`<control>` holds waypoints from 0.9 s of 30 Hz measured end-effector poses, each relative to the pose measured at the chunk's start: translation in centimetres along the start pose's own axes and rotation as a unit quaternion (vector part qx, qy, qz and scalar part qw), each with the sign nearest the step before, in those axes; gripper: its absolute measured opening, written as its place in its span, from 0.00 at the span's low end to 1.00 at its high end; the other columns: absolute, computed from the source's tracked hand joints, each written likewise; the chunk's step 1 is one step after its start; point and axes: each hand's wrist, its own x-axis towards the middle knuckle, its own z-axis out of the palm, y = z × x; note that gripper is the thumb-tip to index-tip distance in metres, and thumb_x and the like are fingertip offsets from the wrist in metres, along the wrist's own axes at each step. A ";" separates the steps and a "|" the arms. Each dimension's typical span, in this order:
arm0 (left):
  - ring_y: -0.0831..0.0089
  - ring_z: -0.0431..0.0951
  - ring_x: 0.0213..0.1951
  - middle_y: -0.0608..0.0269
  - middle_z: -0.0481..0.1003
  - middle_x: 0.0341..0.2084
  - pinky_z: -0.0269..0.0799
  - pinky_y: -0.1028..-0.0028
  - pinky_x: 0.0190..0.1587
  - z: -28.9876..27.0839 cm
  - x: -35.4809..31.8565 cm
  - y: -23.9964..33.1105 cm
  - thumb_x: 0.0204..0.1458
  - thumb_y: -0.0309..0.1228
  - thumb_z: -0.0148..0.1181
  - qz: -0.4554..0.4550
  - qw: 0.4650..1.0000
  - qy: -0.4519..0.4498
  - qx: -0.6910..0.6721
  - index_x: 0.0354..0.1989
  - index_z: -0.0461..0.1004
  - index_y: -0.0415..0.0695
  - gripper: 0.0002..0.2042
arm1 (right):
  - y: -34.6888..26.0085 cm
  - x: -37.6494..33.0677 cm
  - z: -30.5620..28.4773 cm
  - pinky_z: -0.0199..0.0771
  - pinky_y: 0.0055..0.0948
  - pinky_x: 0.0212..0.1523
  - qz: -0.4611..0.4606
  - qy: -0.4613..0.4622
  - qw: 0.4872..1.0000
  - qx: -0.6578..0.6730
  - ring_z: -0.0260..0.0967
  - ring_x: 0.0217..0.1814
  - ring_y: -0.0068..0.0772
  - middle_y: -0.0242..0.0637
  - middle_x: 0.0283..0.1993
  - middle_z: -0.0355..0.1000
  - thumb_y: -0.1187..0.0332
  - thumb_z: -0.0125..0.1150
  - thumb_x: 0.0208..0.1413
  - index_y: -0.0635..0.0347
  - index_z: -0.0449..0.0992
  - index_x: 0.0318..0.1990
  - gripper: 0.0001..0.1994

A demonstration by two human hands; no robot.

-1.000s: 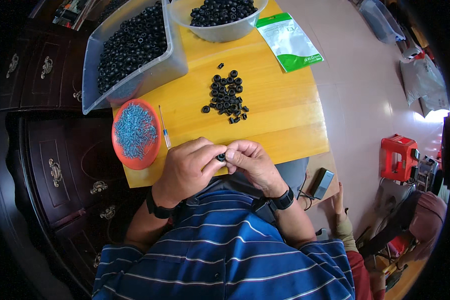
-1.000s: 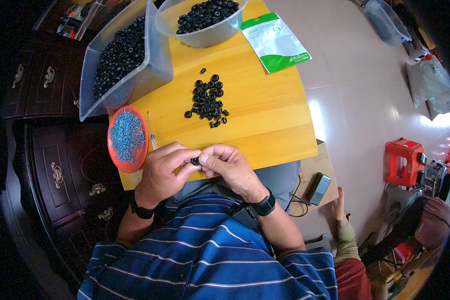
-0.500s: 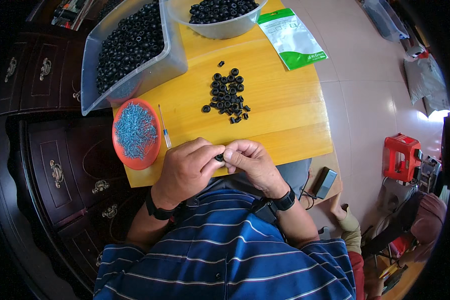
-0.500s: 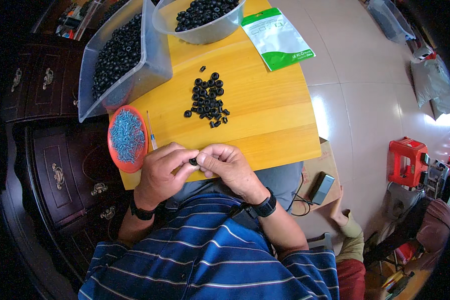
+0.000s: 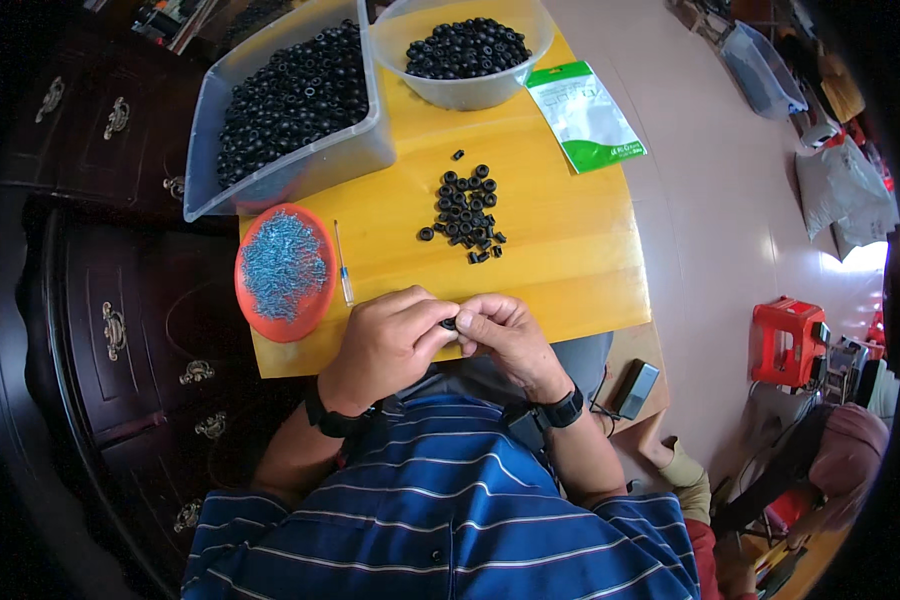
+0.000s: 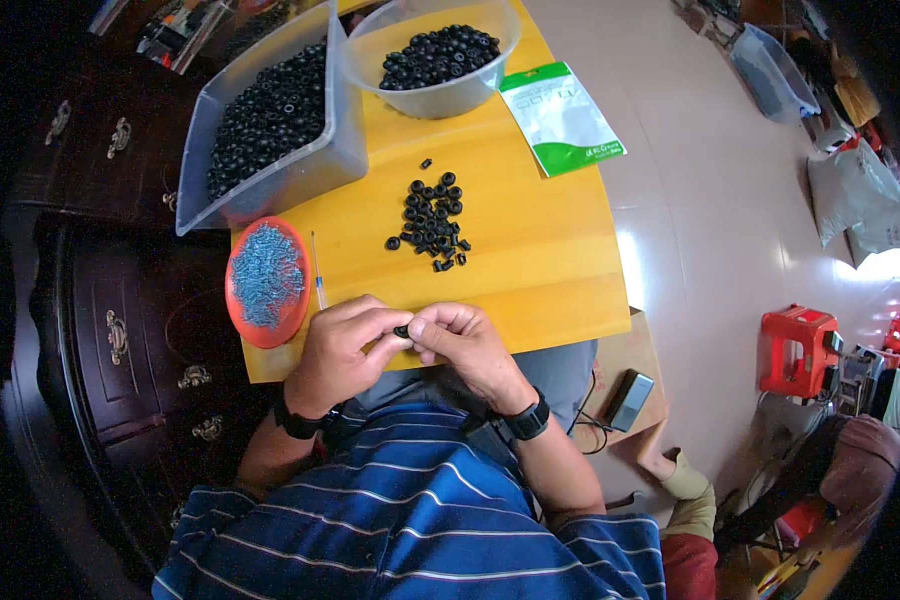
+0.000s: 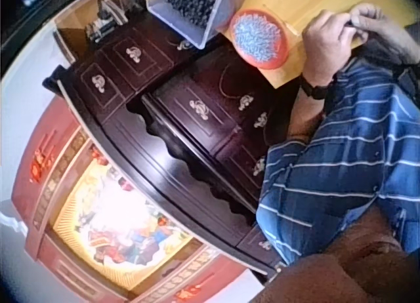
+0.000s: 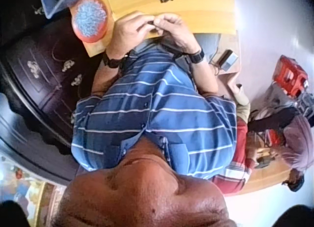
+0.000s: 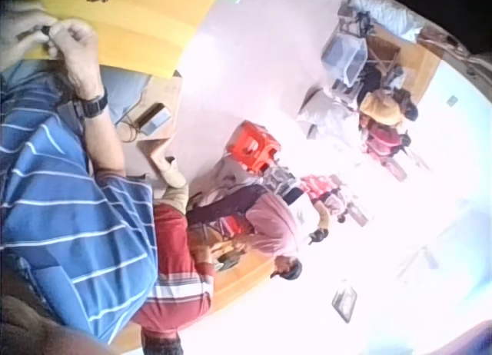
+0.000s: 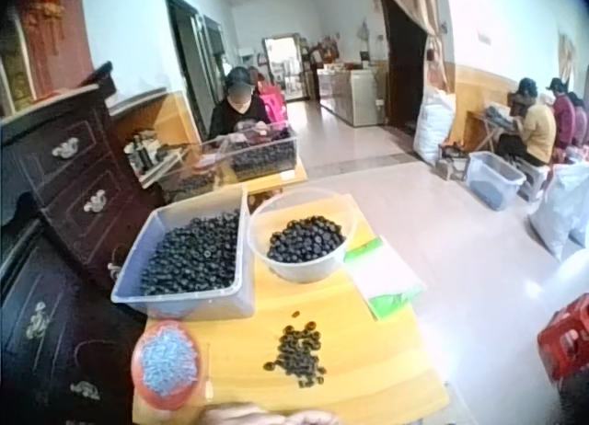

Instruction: Assembling small plastic components by inserting small blue pieces into black plastic housings.

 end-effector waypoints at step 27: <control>0.60 0.81 0.31 0.59 0.79 0.29 0.76 0.66 0.33 -0.9 -5.6 -0.3 0.47 0.26 0.73 -0.018 0.990 0.117 -0.075 0.39 0.81 0.42 0.11 | -0.2 -0.6 3.4 0.70 0.18 0.37 0.039 -0.017 0.988 -0.145 0.68 0.33 0.14 0.24 0.34 0.77 0.62 0.64 0.66 0.60 0.82 0.41 0.10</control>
